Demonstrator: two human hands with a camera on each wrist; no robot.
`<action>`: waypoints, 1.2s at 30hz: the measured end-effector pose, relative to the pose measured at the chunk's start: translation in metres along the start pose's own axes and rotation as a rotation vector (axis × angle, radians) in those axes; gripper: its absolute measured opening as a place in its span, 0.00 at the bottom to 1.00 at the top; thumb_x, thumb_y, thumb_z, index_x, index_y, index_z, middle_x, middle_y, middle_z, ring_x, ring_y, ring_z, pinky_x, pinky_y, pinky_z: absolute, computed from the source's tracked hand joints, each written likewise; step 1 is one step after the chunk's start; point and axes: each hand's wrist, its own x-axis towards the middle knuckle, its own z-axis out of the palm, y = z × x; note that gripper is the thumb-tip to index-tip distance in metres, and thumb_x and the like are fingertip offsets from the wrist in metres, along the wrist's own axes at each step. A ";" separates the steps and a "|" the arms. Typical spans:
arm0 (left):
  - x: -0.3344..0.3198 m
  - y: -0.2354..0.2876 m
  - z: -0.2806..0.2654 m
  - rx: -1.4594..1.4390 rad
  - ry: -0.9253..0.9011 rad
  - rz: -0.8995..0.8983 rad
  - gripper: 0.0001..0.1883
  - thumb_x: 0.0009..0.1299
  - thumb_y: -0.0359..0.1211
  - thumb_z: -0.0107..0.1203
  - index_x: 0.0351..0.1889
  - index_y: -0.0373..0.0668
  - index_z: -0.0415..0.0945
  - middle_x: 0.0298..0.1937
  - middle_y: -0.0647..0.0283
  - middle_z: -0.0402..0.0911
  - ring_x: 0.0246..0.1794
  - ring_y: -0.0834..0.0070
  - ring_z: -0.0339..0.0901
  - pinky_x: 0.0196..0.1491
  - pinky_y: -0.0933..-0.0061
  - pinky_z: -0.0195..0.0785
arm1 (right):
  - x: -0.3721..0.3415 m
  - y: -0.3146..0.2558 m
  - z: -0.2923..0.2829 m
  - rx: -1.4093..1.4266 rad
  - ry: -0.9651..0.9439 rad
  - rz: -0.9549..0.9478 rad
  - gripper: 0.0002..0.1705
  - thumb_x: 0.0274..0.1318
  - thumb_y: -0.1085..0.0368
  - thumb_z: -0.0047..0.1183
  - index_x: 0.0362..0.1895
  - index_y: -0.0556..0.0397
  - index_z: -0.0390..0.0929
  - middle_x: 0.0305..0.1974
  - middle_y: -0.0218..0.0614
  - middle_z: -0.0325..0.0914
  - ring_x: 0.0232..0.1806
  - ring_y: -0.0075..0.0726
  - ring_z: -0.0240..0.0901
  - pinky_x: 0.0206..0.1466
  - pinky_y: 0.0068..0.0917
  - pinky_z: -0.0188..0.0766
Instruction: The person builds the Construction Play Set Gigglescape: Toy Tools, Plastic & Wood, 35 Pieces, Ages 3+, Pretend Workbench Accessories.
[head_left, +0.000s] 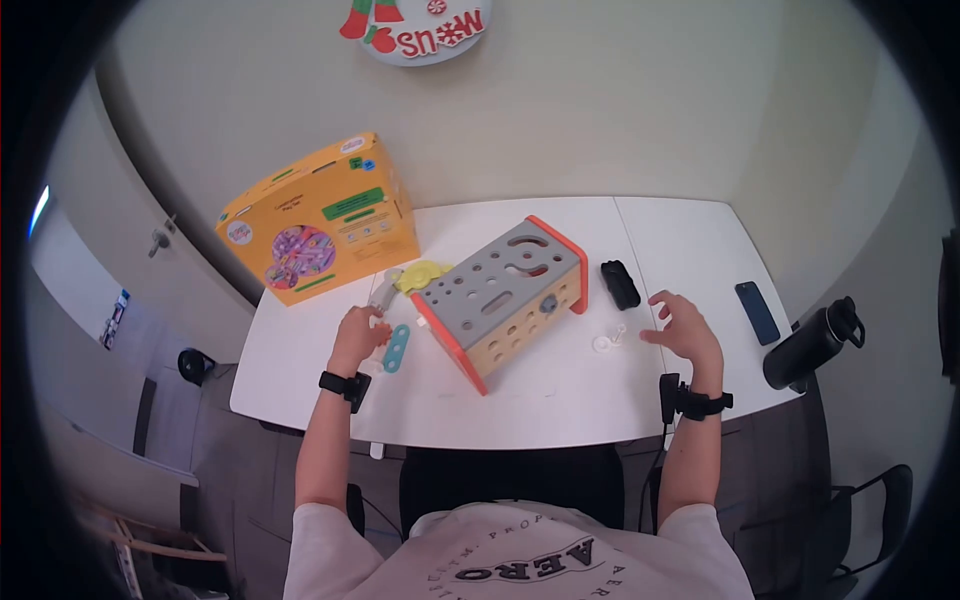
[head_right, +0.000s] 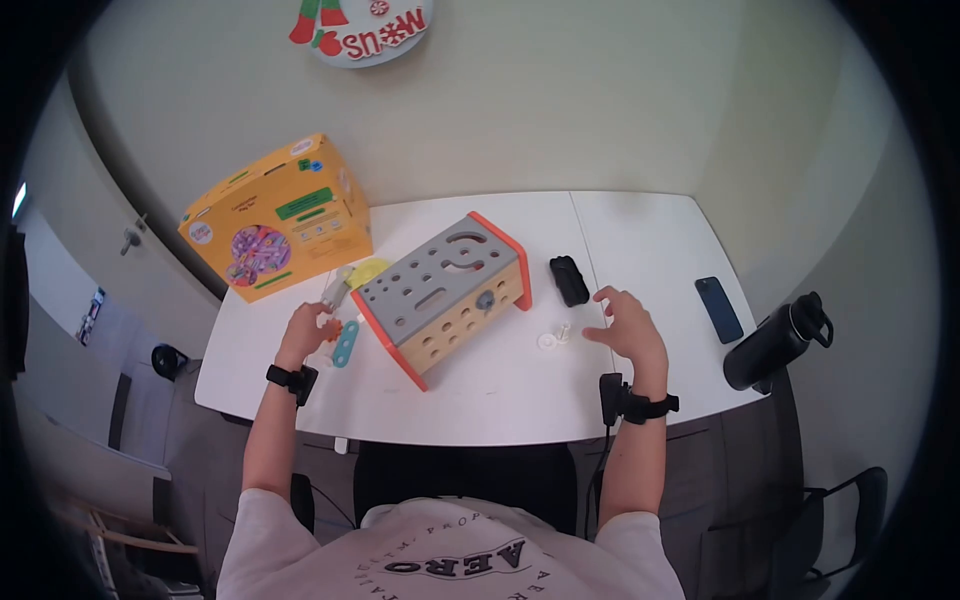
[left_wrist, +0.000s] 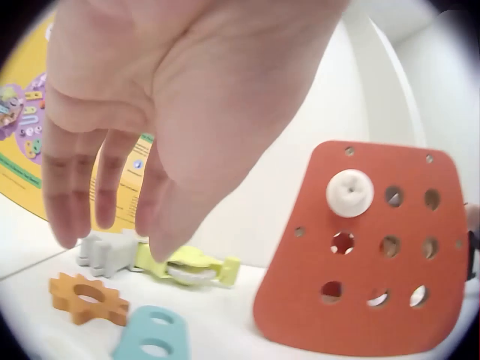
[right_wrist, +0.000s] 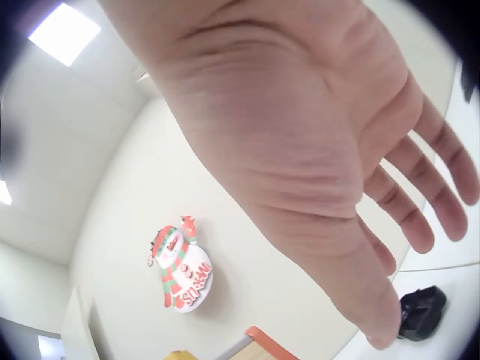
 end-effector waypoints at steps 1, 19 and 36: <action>0.002 0.000 -0.001 0.073 -0.050 -0.038 0.17 0.62 0.31 0.72 0.48 0.38 0.87 0.48 0.44 0.86 0.48 0.55 0.86 0.51 0.59 0.80 | 0.002 0.004 0.003 -0.046 -0.036 0.002 0.32 0.44 0.61 0.78 0.56 0.47 0.80 0.40 0.40 0.81 0.40 0.44 0.81 0.46 0.39 0.78; 0.020 -0.011 0.019 0.019 -0.139 -0.013 0.15 0.59 0.27 0.68 0.45 0.37 0.86 0.43 0.47 0.89 0.44 0.50 0.87 0.51 0.58 0.80 | 0.029 -0.015 0.040 0.286 0.002 -0.179 0.12 0.60 0.69 0.66 0.45 0.63 0.83 0.33 0.42 0.85 0.33 0.38 0.85 0.40 0.32 0.80; -0.101 0.137 -0.081 -1.049 -0.196 0.199 0.23 0.69 0.17 0.64 0.63 0.35 0.76 0.66 0.55 0.80 0.64 0.71 0.79 0.64 0.67 0.78 | -0.061 -0.162 0.070 0.810 -0.428 -0.475 0.23 0.76 0.68 0.52 0.70 0.56 0.64 0.46 0.38 0.79 0.44 0.28 0.78 0.42 0.26 0.80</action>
